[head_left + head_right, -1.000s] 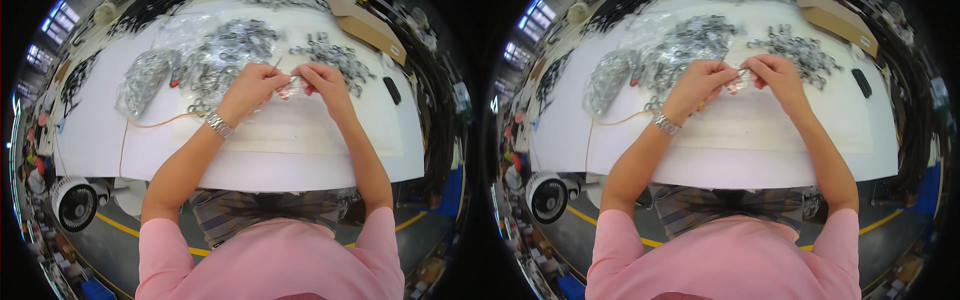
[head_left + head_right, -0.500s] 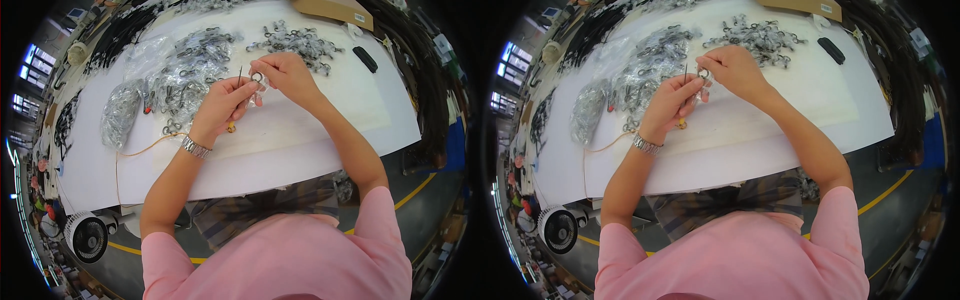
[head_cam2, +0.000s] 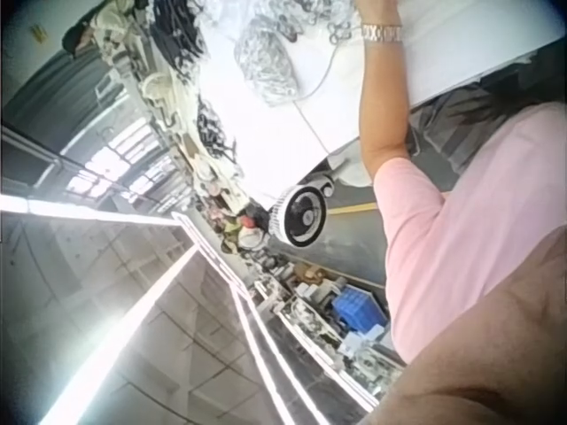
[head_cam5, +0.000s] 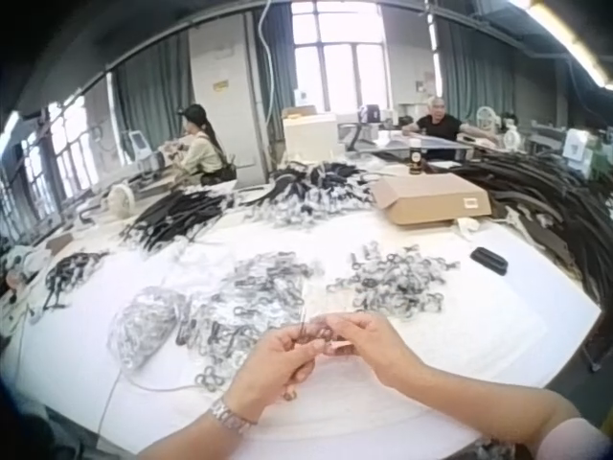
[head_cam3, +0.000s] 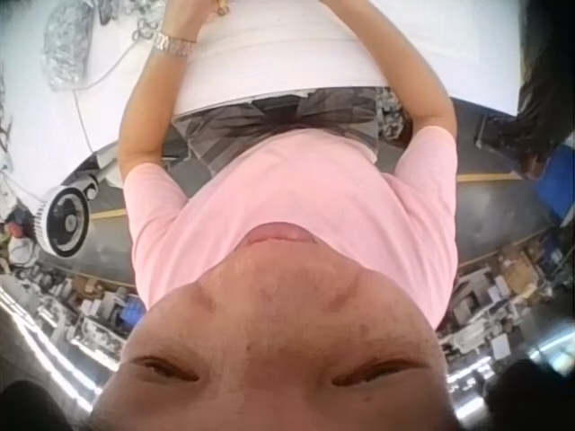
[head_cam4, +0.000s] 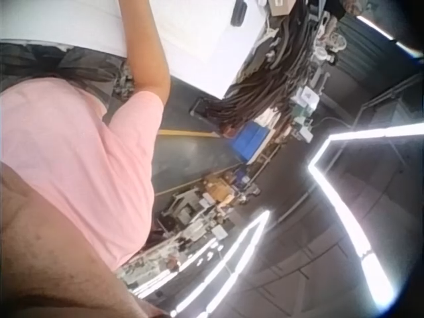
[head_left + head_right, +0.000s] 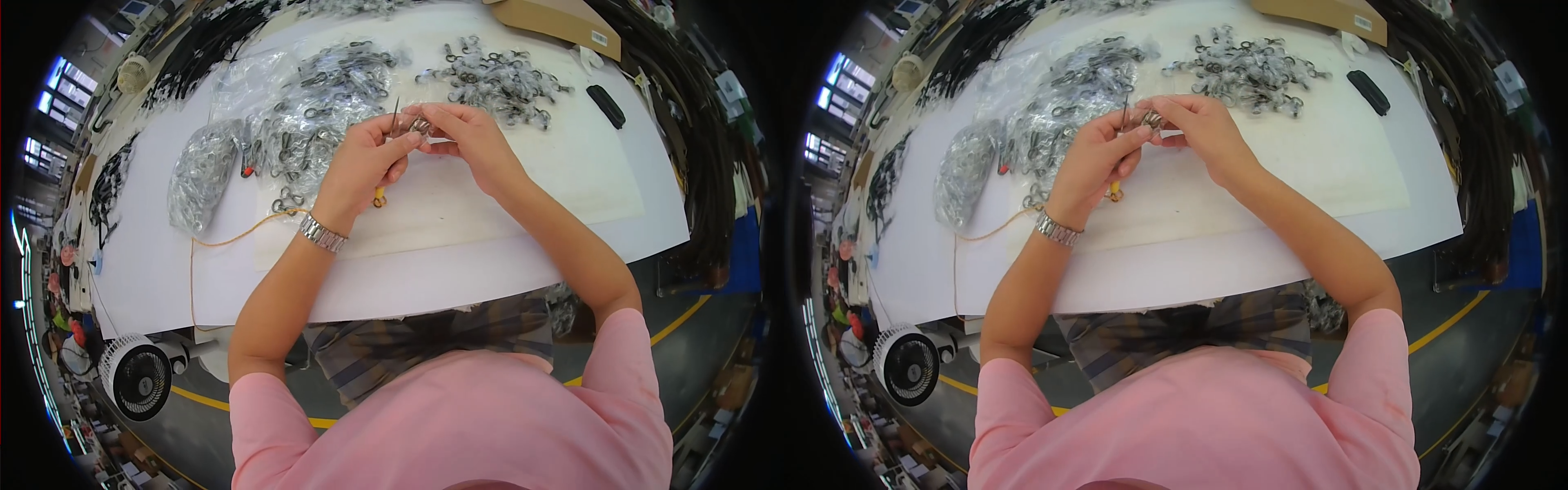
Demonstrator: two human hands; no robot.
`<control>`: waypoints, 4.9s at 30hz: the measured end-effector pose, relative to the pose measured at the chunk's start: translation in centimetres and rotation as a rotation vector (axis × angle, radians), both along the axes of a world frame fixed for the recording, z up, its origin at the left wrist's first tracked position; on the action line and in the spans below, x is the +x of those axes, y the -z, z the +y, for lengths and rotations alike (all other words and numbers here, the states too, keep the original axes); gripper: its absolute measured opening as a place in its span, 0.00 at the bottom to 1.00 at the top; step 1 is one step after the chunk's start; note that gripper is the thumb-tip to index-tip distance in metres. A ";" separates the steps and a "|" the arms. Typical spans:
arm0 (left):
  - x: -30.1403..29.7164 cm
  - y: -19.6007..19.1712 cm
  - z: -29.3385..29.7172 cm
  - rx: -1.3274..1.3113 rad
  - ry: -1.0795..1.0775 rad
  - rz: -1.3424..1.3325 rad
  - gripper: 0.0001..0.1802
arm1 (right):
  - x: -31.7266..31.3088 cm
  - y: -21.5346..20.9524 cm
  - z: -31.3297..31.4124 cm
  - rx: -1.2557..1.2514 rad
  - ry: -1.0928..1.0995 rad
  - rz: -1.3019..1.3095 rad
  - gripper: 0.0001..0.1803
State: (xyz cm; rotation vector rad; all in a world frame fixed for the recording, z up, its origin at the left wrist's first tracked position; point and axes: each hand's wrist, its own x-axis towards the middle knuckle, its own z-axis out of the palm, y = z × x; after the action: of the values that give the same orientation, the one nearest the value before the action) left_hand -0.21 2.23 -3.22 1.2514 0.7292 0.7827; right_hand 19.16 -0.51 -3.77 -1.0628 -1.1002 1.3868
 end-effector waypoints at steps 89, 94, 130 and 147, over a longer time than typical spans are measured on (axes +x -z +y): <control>1.3 -2.5 -1.8 0.236 -0.295 0.104 0.23 | -1.2 0.4 0.1 0.031 -0.061 0.312 0.23; -0.6 -1.7 0.1 0.099 -0.259 -0.080 0.16 | -0.4 -1.0 -0.6 0.048 -0.041 0.278 0.26; -0.6 -2.7 -0.1 0.242 -0.092 0.086 0.07 | 2.1 -2.3 0.8 -0.319 -0.517 0.271 0.15; -1.4 -2.2 1.0 0.095 -0.313 0.055 0.11 | 0.0 -1.6 -0.2 0.129 -0.147 -0.366 0.15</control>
State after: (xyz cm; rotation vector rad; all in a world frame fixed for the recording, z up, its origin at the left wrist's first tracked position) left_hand -1.61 3.23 -1.03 1.2632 0.9567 1.0511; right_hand 19.20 -0.73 -2.12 -1.1885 -1.5396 1.2414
